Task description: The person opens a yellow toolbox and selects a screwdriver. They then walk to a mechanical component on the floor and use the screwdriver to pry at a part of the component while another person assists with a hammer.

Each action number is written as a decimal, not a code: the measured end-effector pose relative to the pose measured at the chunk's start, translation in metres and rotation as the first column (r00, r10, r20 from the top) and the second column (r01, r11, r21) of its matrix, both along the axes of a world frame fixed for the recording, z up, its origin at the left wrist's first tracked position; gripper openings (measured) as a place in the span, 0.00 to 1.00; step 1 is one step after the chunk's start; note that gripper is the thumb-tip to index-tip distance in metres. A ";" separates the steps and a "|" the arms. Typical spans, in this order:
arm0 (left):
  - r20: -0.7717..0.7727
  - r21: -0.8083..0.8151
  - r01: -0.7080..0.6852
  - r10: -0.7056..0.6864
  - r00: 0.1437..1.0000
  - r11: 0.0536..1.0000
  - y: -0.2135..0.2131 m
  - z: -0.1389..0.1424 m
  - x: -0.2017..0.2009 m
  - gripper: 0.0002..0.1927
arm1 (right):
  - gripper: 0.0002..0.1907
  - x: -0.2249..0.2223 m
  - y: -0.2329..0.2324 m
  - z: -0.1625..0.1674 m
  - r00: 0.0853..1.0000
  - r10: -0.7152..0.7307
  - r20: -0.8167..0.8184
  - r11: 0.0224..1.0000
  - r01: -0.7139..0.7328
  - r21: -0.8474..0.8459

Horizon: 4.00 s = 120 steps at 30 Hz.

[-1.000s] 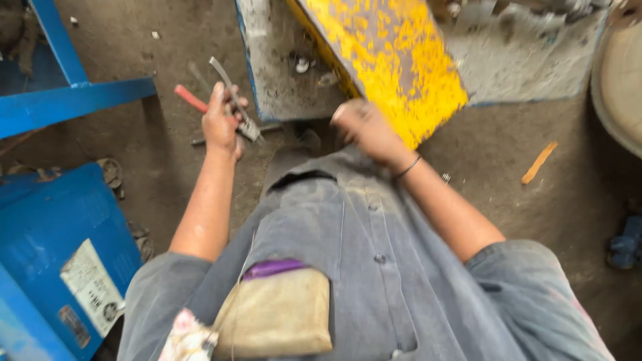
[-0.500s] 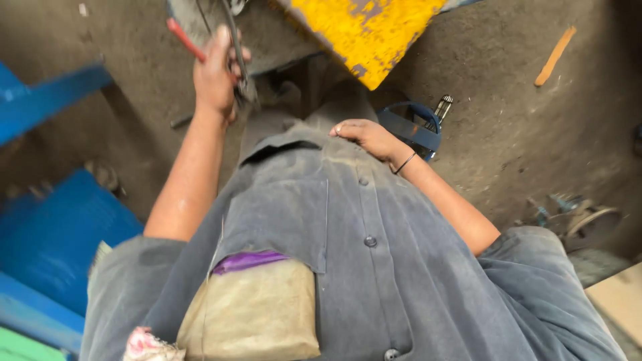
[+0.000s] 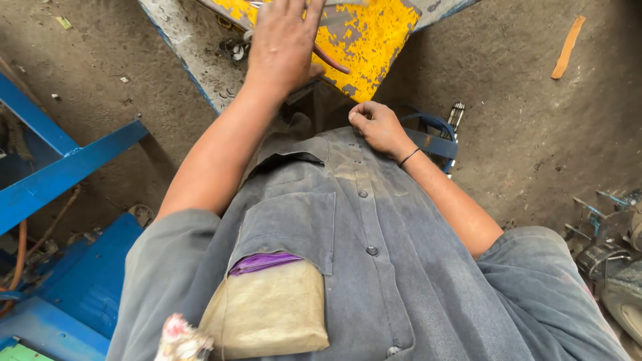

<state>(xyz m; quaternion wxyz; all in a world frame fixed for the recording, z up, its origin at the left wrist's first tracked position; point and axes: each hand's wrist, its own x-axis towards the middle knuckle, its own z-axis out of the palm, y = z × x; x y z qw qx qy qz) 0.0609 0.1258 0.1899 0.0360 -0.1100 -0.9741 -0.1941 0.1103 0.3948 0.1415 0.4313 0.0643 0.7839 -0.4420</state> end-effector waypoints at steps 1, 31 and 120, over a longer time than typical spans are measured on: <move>0.042 -0.014 0.015 -0.014 0.999 1.000 0.001 0.001 -0.002 0.55 | 0.12 0.001 -0.001 0.002 0.997 0.052 -0.053 0.998 -0.050 0.033; 0.718 0.478 -0.878 0.588 0.373 -0.028 -0.034 -0.171 0.065 0.17 | 0.17 -0.027 -0.032 0.023 0.928 0.372 -0.033 0.917 -0.362 0.165; 0.618 0.773 -0.619 0.382 0.687 -0.138 -0.066 -0.095 0.172 0.15 | 0.15 0.009 -0.067 0.096 0.960 0.102 -0.262 0.878 -0.211 -0.431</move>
